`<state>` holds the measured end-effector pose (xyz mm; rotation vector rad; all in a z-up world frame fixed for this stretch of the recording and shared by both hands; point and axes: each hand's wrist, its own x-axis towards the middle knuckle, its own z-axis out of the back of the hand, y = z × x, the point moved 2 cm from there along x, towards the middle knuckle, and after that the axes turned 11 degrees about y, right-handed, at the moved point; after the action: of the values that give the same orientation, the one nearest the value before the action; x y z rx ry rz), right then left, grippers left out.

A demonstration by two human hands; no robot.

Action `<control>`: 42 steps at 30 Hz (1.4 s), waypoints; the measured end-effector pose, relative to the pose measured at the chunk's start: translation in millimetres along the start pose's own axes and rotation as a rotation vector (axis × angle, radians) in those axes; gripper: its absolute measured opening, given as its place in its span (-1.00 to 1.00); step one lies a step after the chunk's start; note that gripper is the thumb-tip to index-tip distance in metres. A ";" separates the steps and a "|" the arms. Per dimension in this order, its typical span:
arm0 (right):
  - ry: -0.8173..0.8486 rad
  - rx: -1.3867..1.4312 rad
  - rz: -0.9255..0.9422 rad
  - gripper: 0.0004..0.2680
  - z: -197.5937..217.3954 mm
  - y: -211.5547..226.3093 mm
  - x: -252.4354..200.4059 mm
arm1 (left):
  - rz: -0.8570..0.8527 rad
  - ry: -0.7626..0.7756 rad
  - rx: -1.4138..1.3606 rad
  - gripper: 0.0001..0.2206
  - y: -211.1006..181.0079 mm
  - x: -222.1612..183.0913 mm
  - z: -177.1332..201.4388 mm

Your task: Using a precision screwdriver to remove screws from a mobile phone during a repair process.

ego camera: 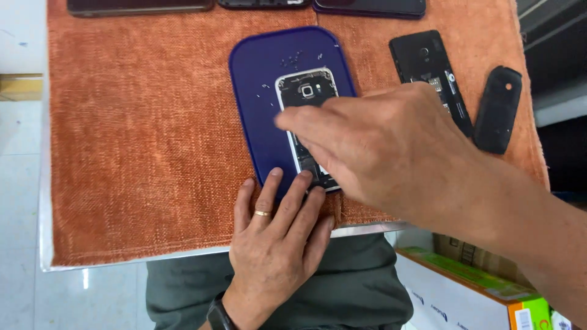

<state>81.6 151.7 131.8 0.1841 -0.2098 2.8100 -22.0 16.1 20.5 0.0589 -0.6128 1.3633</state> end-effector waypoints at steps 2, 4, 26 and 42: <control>0.077 0.094 0.023 -0.70 3.0 2.7 1.0 | 0.015 0.004 0.019 -0.76 0.0 0.9 -1.3; 0.101 0.105 0.040 -0.72 5.5 4.4 -0.3 | 0.043 0.029 0.009 -0.77 -4.0 5.8 0.0; 0.203 0.106 0.118 -0.78 7.8 -5.8 12.2 | 0.065 -0.044 0.013 -0.80 -3.4 13.6 -2.3; 0.116 0.026 0.093 -0.89 1.2 -9.8 4.8 | 0.005 0.025 -0.180 -0.77 5.8 -1.4 0.7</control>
<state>80.3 162.1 135.0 0.0175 -0.1590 2.9058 -27.8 15.9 18.6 -0.1049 -0.7120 1.3069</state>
